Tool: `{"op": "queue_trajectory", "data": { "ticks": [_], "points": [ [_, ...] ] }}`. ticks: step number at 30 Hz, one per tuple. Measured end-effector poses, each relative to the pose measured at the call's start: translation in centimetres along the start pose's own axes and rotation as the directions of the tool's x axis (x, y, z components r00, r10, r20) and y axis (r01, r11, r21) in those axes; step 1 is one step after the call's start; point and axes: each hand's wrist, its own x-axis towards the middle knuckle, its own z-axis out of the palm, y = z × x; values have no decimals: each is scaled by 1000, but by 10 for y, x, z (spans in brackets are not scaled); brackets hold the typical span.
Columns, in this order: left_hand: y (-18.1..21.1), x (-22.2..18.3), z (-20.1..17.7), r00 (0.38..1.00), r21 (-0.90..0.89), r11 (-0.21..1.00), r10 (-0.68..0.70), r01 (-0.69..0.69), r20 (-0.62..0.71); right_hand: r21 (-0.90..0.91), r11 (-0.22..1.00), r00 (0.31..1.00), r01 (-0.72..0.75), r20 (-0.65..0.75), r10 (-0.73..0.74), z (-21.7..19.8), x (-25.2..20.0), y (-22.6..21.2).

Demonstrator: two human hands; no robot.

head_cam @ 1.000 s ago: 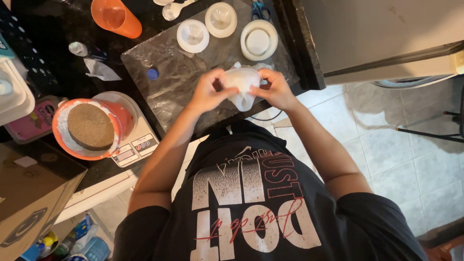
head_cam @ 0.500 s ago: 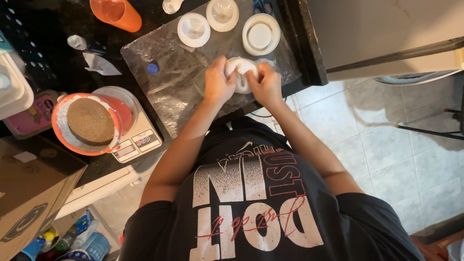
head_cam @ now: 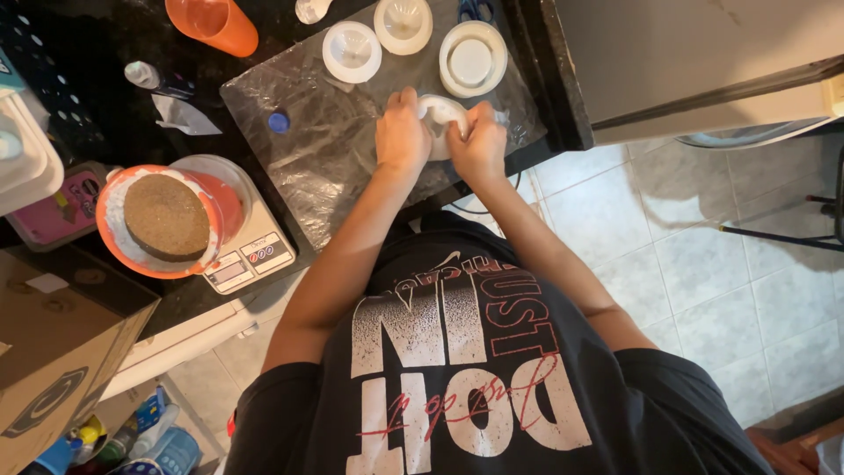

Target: Cleaning and wiping silicone candle molds with a cloth.

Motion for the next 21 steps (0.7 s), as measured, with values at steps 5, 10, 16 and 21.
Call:
{"op": "queue_trajectory", "data": {
  "ticks": [5, 10, 16, 21],
  "points": [
    [-22, 13, 6, 996, -92, 993, 82, -78, 35, 74, 997, 999, 34, -2, -34, 4, 5, 12],
    [-11, 15, -49, 797, -687, 470, -60, 553, 601, 194, 977, 994, 87, 56, -99, -7, 10, 18],
    [-12, 17, -56, 854, -791, 485, 154, 373, 498, 453, 891, 953, 42, 250, -172, -11, 28, 37],
    [-6, 19, -36, 909, -829, 514, 200, 220, 366, 493, 870, 952, -18, 275, -136, -24, 20, 25]
  ]
}}
